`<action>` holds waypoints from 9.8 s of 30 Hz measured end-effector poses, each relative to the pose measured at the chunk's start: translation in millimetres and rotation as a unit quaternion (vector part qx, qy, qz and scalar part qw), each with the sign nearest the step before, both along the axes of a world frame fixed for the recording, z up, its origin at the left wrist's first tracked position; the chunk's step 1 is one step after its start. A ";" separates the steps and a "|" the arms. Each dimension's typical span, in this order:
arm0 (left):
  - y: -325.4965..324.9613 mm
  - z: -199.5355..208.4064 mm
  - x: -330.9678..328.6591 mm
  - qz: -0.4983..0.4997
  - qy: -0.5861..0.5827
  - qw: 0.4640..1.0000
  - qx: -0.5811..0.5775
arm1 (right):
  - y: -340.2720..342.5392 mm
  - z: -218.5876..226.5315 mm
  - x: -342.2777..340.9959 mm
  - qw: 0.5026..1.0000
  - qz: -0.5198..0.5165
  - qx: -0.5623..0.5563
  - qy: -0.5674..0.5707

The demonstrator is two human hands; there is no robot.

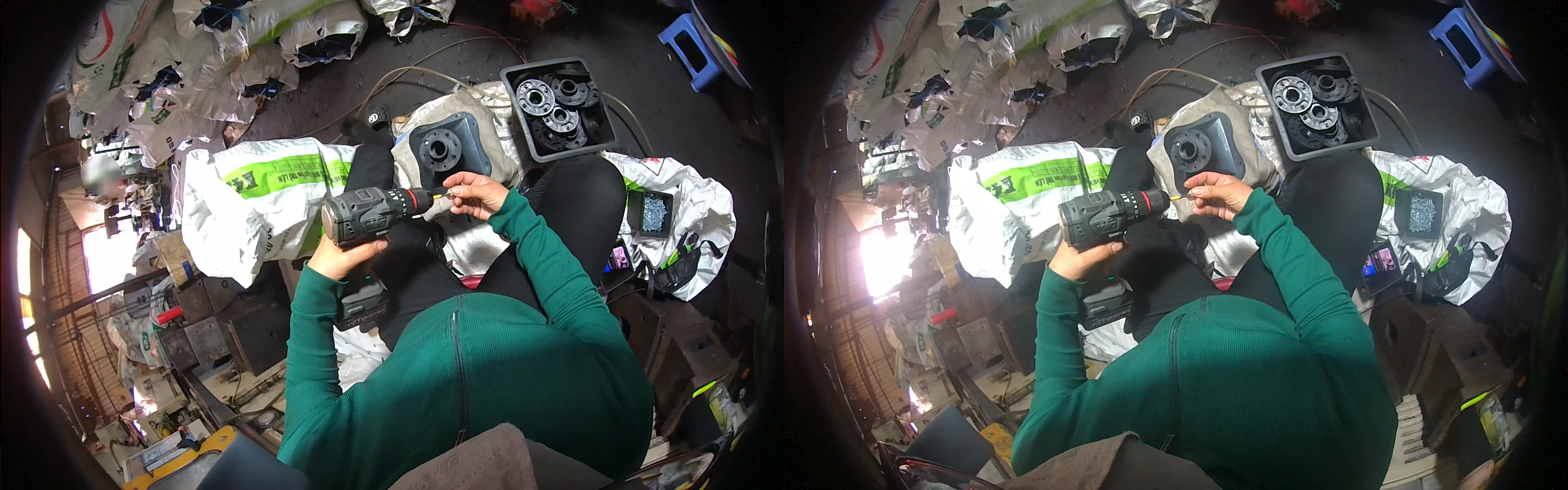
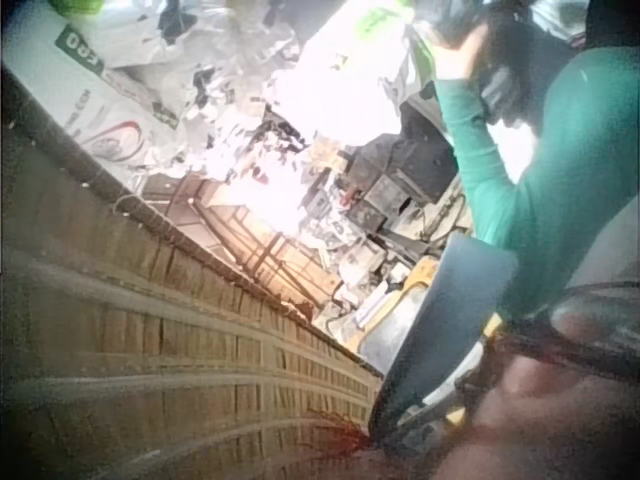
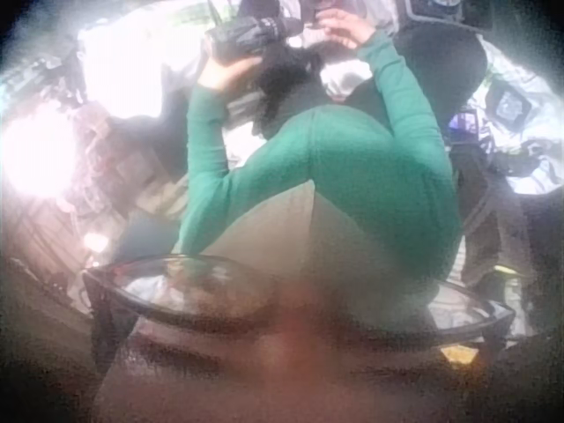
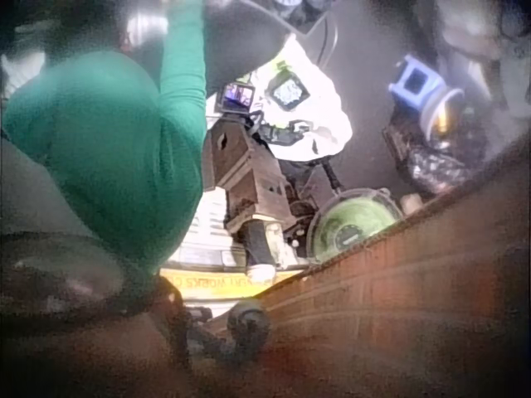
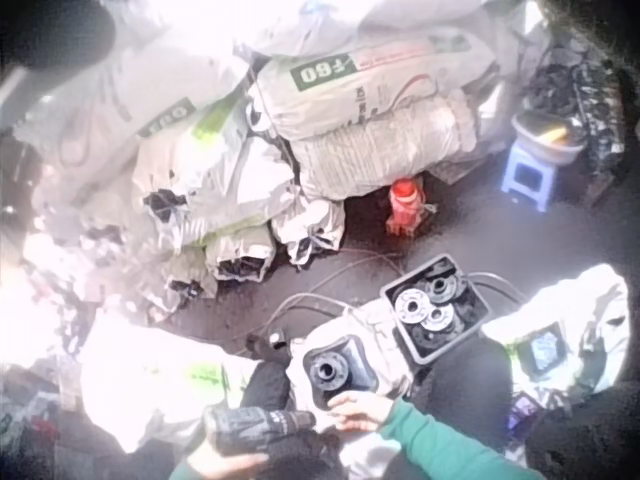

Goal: The person sits on the floor and uses a cordless drill to fasten screws into a black metal housing. They repeatedly pick up screws from a nearby tray and insert them into the housing, tightening each one before moving to the next.

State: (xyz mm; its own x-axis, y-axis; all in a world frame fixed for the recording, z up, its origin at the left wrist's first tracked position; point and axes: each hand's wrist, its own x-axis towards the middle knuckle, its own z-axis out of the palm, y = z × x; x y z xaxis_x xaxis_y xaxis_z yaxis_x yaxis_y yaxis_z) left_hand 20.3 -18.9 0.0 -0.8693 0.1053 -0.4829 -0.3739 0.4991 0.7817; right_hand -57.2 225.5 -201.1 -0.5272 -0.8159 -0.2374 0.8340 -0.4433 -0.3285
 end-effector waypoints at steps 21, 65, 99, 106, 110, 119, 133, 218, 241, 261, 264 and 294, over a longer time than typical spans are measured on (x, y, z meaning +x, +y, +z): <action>-16.3 -38.3 -58.9 -0.031 0.007 0.990 -0.136 | -24.6 -71.8 -17.4 0.934 -0.175 0.288 -0.115; 2.9 -89.1 -99.3 -0.107 0.017 0.955 -0.277 | -48.6 -92.2 -47.1 0.868 -0.154 0.470 0.039; 47.9 -43.7 -20.1 -0.077 0.137 0.977 -0.141 | -16.2 -11.0 -13.5 0.962 -0.229 -0.054 -0.140; 61.7 -45.1 -16.7 -0.177 0.252 0.925 -0.224 | -22.7 -20.9 -13.0 0.951 -0.256 -0.028 -0.170; 62.1 -47.9 -24.9 -0.190 0.228 0.925 -0.236 | -27.0 -38.4 -11.4 0.931 -0.266 -0.003 -0.250; 31.5 -59.3 -70.1 -0.064 0.098 0.973 -0.200 | -40.7 -76.6 -9.8 0.925 -0.219 0.195 -0.241; 42.6 -76.5 -110.9 -0.171 0.085 0.940 -0.283 | -52.9 -78.1 -18.8 0.930 -0.162 0.251 -0.214; 59.3 -29.4 -18.0 -0.160 0.180 0.951 -0.196 | -30.6 -18.9 -15.1 0.943 -0.291 0.016 -0.158; 42.4 -53.7 -80.1 -0.076 0.095 0.968 -0.220 | -38.7 -49.8 -24.4 0.895 -0.316 0.241 -0.201; 37.4 -81.3 -143.2 -0.085 0.020 0.965 -0.245 | -72.6 -104.8 -39.4 0.879 -0.277 0.379 -0.077; 36.7 -86.0 -151.5 -0.106 0.065 0.967 -0.221 | -78.7 -114.1 -37.1 0.857 -0.289 0.424 -0.042; 61.2 -84.4 -152.7 -0.096 0.019 0.955 -0.279 | -77.6 -133.0 -50.1 0.870 -0.246 0.423 0.062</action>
